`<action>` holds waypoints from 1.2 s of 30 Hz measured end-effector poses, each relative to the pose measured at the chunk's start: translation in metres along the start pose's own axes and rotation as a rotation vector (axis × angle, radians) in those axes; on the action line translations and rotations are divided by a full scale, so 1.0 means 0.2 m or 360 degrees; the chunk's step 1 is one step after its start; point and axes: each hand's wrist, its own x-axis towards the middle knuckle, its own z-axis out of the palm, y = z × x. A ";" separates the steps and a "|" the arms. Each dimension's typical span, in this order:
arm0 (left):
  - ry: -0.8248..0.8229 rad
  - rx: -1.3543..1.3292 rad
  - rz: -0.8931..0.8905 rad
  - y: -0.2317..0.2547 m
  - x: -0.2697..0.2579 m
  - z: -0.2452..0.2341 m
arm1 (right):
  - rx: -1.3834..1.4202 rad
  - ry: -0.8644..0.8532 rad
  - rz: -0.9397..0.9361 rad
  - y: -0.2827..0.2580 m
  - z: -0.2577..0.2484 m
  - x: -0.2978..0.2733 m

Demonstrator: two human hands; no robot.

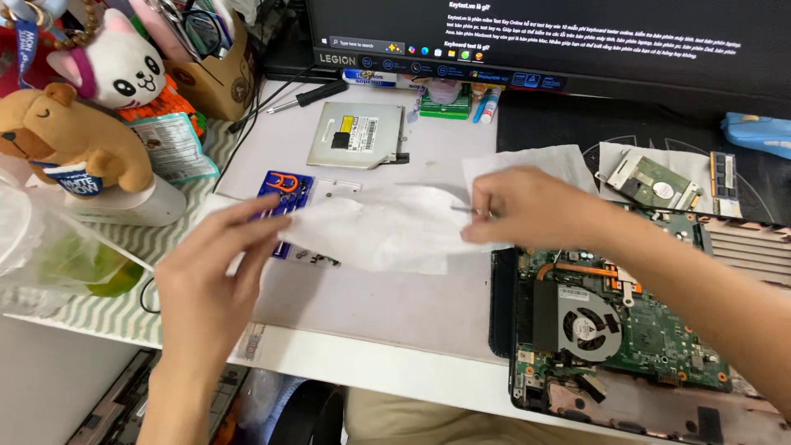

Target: The person removes a hard drive from a laptop chassis and then unscrews the drive from its metal mounting bracket using a small screwdriver.

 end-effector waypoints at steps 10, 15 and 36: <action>-0.0212 -0.0412 0.0120 -0.15 0.19 0.28 | 0.0283 0.0012 0.0213 0.05 0.29 -0.48; -0.0307 -0.0071 0.0057 -0.11 0.14 0.29 | 0.0137 -0.0015 0.0113 0.11 0.10 -0.42; -0.0535 -0.0269 -0.0021 0.28 0.10 0.63 | -0.0483 0.0263 0.0135 0.85 -0.36 0.34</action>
